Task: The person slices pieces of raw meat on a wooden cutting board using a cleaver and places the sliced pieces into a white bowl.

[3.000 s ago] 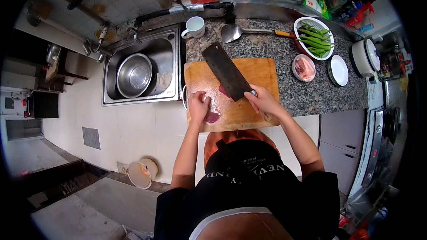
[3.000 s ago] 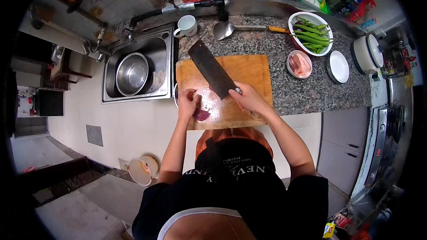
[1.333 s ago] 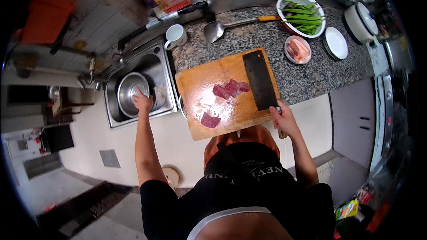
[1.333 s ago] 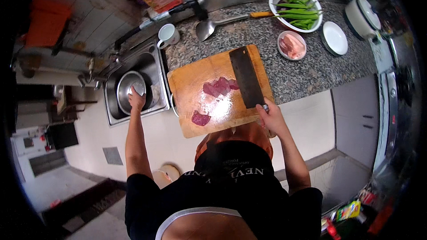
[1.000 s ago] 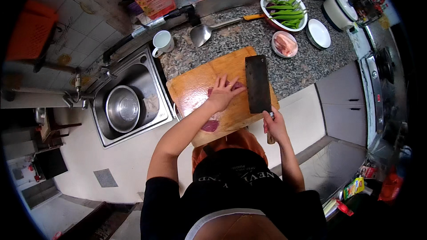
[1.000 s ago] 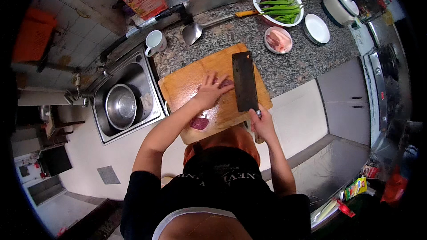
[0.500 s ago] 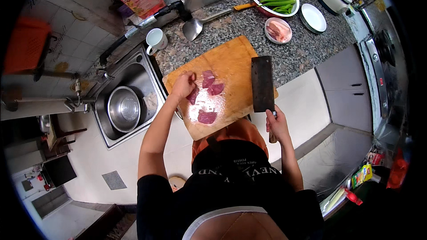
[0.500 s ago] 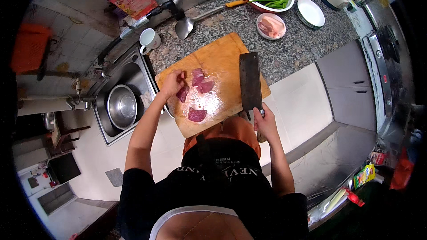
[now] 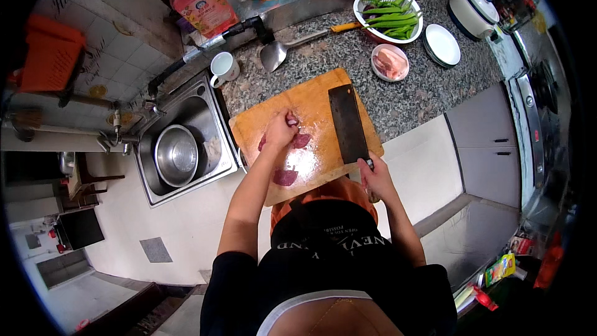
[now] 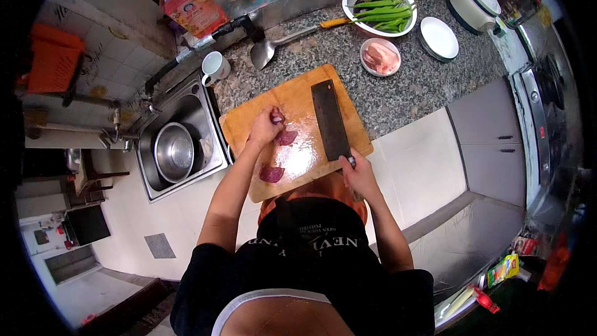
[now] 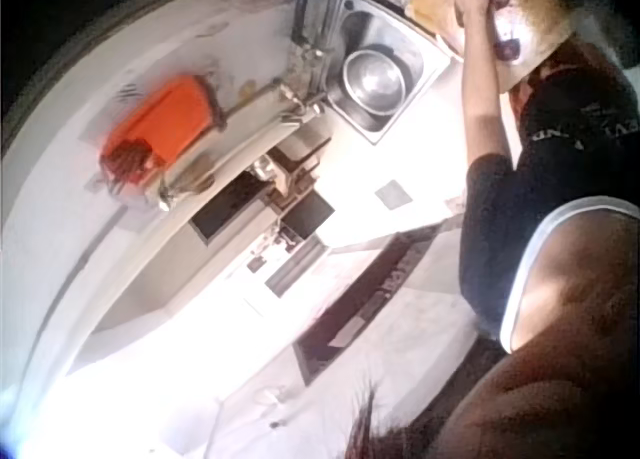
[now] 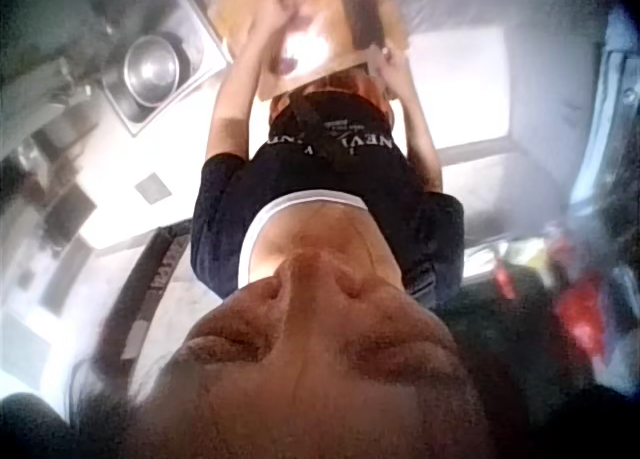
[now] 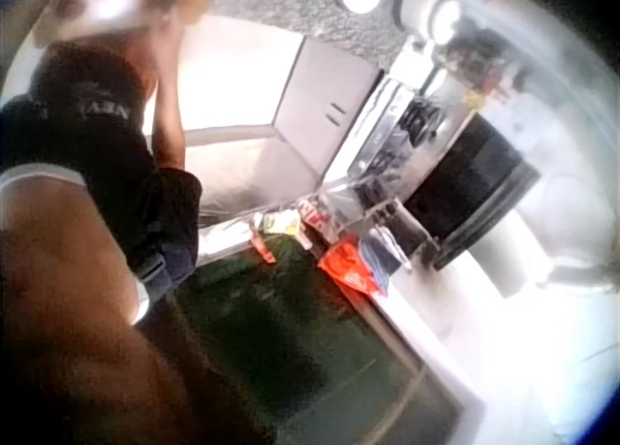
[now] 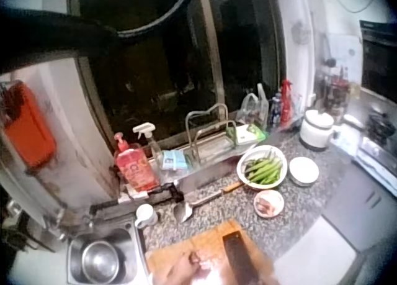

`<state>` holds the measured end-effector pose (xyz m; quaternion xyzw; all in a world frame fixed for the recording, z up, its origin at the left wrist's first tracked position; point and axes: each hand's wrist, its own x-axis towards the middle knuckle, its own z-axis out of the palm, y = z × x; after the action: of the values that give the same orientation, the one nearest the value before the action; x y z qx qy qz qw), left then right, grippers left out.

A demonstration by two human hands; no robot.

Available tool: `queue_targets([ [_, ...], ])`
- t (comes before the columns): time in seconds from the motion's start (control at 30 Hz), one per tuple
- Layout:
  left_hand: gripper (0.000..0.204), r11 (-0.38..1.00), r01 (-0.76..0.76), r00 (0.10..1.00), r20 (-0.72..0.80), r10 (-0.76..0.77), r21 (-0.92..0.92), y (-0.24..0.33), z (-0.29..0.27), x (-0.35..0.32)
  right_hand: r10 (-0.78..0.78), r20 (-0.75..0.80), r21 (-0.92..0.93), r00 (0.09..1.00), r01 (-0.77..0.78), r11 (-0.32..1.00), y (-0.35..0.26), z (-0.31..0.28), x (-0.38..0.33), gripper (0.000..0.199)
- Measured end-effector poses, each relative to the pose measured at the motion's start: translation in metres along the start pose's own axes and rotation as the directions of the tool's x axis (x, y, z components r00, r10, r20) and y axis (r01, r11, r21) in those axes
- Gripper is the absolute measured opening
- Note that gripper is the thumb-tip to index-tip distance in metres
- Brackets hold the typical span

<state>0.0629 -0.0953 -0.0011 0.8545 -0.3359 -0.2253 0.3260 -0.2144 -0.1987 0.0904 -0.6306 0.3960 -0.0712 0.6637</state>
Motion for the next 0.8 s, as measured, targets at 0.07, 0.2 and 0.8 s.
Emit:
queue_targets([
  [0.07,0.019,0.992,-0.006,1.0,0.009,0.007,-0.128,-0.006,-0.005,0.004,-0.006,0.012,-0.013,1.0,0.006,1.0,-0.001,-0.009,0.001,0.012],
  [0.2,0.014,0.95,0.056,0.995,0.098,-0.027,-0.307,-0.055,-0.033,0.001,0.007,0.017,0.005,1.0,-0.007,1.0,0.0,-0.026,0.005,0.014],
  [0.8,0.003,0.129,0.276,0.921,0.224,-0.318,-0.952,0.012,-0.048,-0.03,0.113,0.245,-0.104,0.963,-0.09,0.991,0.002,-0.083,0.054,0.032],
])
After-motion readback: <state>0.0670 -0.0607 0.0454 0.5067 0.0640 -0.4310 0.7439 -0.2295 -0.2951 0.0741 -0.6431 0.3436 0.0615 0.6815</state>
